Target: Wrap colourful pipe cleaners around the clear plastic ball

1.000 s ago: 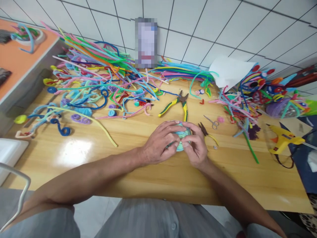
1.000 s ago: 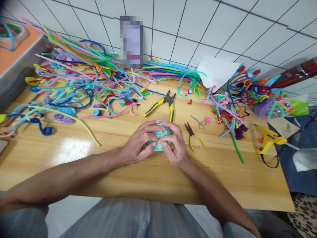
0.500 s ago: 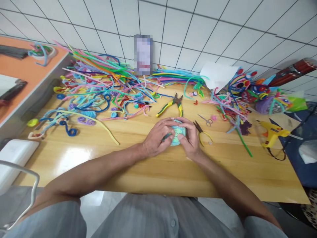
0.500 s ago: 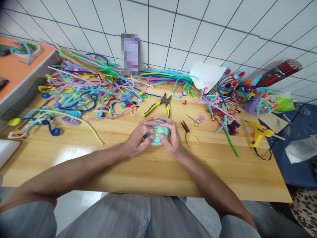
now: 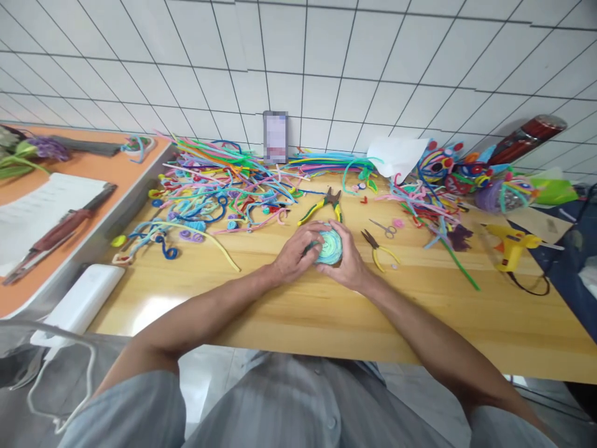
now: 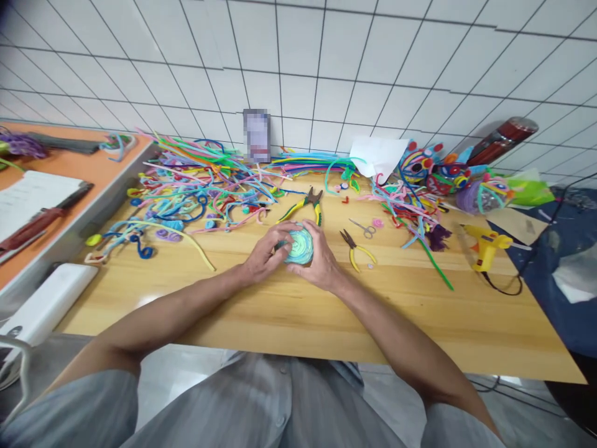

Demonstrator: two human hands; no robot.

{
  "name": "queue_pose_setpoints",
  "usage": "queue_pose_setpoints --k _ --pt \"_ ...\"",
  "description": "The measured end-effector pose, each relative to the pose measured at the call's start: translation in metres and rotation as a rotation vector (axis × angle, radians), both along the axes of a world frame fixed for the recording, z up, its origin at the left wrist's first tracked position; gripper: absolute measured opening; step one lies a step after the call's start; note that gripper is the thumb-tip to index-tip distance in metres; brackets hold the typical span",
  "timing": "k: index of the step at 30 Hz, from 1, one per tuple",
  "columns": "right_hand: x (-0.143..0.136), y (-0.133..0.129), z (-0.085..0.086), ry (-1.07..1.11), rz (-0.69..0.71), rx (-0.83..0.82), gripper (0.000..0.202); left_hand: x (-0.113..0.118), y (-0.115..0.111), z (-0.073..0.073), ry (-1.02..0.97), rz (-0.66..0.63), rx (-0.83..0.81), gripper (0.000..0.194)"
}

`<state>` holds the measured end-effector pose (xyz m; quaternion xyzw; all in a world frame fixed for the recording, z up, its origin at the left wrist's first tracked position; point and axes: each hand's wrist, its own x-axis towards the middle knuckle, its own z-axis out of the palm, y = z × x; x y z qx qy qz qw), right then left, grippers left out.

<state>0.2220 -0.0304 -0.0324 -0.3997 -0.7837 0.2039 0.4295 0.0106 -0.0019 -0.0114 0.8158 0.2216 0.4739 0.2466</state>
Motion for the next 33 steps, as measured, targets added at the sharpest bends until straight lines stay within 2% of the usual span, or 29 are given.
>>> queue_pose_setpoints --k 3,9,12,14,16,20,23,27,33 --pt "-0.001 0.002 -0.005 0.002 -0.005 0.039 0.115 -0.002 -0.001 0.002 0.004 -0.018 -0.030 0.021" --pt "-0.009 0.006 -0.008 0.012 -0.058 0.114 0.109 -0.003 -0.006 0.009 -0.006 -0.031 -0.103 0.032" --pt "-0.013 0.007 -0.012 0.033 -0.076 0.162 0.105 0.001 -0.010 0.014 0.072 0.066 -0.089 0.049" --pt "-0.016 0.007 -0.016 0.035 -0.098 0.170 0.102 0.006 -0.013 0.018 0.162 0.153 -0.040 0.068" --pt "-0.020 0.005 -0.019 0.025 -0.129 0.151 0.096 0.014 -0.014 0.023 0.269 0.211 0.030 0.078" --pt "-0.026 0.001 -0.019 0.008 -0.169 0.108 0.086 0.027 -0.015 0.030 0.480 0.289 0.092 0.077" --pt "-0.028 -0.003 -0.015 0.002 -0.153 0.092 0.094 0.029 -0.014 0.031 0.558 0.310 0.086 0.074" --pt "-0.024 -0.007 -0.012 -0.014 -0.094 0.074 0.116 0.021 -0.013 0.030 0.560 0.354 0.053 0.071" --pt "-0.016 -0.009 -0.013 -0.016 -0.113 -0.014 0.122 0.015 -0.008 0.030 0.517 0.341 0.035 0.059"
